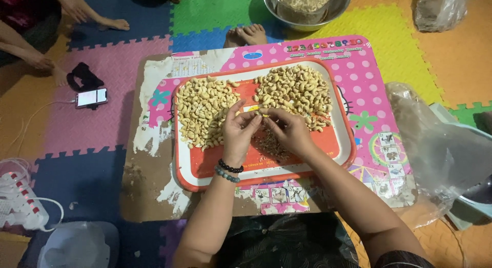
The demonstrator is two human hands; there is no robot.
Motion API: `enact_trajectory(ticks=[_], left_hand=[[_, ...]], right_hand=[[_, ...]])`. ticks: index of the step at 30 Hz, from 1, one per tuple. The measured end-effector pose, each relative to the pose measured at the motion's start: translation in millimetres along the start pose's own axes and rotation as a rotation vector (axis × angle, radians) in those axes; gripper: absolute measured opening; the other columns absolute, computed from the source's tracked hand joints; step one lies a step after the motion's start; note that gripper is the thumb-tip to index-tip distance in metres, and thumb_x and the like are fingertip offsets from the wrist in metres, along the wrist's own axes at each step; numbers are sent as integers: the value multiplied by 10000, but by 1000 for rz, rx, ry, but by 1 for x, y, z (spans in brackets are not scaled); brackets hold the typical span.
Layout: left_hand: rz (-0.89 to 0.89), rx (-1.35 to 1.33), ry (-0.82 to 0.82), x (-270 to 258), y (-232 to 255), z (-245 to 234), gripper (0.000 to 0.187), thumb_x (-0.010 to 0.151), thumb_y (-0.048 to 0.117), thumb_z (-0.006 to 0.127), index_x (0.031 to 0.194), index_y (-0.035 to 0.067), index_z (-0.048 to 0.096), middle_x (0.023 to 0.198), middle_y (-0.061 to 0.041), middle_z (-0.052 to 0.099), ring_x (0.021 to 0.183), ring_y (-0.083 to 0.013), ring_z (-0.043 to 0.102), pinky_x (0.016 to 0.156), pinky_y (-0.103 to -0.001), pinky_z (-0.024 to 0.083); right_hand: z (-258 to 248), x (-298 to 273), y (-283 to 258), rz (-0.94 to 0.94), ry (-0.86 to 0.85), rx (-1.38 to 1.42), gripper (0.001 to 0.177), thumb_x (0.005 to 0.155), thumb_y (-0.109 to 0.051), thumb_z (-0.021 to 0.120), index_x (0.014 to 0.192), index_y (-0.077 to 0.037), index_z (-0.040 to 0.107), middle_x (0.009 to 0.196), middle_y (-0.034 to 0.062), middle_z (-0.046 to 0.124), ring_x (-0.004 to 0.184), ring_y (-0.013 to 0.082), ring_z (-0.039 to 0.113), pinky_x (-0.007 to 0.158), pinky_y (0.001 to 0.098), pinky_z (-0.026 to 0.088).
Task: Peeling the skin off cashew nuts by hand and sorting them into piles on a tray.
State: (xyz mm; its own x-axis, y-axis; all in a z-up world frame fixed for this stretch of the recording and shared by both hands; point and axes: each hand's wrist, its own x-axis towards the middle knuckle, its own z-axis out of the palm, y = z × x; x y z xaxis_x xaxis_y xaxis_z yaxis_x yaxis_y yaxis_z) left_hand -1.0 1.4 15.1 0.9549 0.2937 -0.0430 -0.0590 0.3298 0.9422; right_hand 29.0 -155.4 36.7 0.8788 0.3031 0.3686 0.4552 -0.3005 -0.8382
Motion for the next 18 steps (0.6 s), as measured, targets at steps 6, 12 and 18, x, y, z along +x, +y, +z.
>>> enact_trajectory(ticks=[6, 12, 18], left_hand=[[33, 33, -4, 1, -11, -3, 670, 879, 95, 823, 1450, 56, 474, 948, -97, 732, 818, -62, 626, 712, -207, 636], [43, -53, 4, 2, -13, -2, 665, 877, 72, 818, 1451, 54, 483, 986, -125, 739, 881, -107, 668, 792, -301, 649], [60, -59, -13, 7, -21, -7, 684, 871, 38, 816, 1465, 55, 477, 1015, -145, 724, 916, -153, 699, 789, -352, 669]], right_hand=[[2, -4, 9, -348, 88, -429, 117, 958, -102, 708, 1068, -129, 734, 795, 116, 728, 716, 325, 720, 595, 404, 572], [7, -4, -1, -153, 102, -128, 144, 939, -107, 752, 1081, -109, 766, 799, 112, 752, 687, 337, 720, 559, 399, 538], [5, -5, 11, -54, 25, -116, 212, 904, -93, 770, 1111, -139, 767, 823, 117, 765, 709, 348, 728, 579, 427, 540]])
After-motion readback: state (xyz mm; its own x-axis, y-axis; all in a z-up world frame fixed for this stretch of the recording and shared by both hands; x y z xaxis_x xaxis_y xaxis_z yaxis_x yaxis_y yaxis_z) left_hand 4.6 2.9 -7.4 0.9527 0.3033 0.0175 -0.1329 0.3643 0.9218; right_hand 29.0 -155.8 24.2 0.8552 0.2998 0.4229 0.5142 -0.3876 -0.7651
